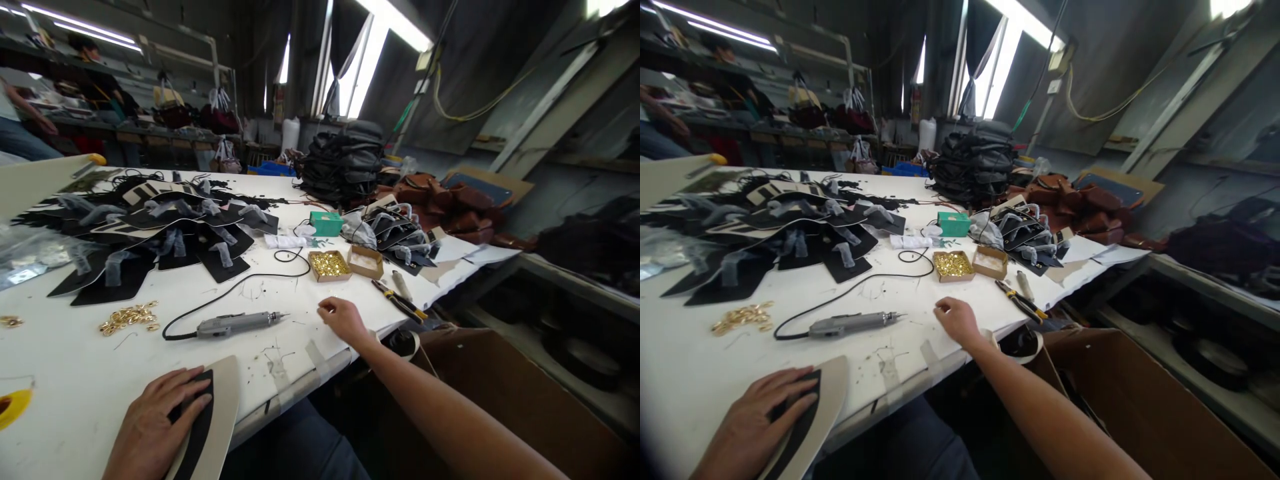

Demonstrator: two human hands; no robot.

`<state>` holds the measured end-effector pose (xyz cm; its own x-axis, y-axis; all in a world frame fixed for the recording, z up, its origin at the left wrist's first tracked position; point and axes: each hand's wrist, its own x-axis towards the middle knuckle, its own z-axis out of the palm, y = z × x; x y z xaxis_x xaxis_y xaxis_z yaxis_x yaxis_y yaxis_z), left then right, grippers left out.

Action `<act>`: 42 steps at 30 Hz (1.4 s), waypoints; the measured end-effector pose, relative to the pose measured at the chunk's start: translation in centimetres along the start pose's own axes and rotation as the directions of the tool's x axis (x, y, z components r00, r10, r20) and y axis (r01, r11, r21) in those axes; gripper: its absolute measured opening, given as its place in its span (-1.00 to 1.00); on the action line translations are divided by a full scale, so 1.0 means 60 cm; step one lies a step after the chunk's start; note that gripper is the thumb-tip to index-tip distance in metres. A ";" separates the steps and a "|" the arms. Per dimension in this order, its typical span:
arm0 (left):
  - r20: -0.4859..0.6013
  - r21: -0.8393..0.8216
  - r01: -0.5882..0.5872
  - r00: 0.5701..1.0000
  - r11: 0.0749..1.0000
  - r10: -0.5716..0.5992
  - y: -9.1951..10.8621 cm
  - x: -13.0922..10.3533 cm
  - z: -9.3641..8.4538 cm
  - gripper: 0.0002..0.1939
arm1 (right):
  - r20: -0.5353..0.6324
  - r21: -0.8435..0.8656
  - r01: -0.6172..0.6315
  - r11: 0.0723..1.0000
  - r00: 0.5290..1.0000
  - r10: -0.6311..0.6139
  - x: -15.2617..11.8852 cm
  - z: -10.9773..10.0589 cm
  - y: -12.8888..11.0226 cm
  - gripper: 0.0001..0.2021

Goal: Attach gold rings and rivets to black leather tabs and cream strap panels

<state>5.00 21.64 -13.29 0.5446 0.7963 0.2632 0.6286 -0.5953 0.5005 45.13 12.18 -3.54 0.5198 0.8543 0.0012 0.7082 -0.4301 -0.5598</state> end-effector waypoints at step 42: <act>0.004 -0.104 0.113 0.994 0.988 -0.113 0.054 -0.001 -0.042 -0.80 | 0.036 -0.578 0.057 0.814 0.998 -0.045 0.152 -0.006 0.109 -0.29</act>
<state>5.63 19.94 -9.61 0.4718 0.8583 0.2018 0.6248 -0.4870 0.6103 54.65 17.06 -6.90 0.4701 0.8826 -0.0035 0.8824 -0.4699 0.0239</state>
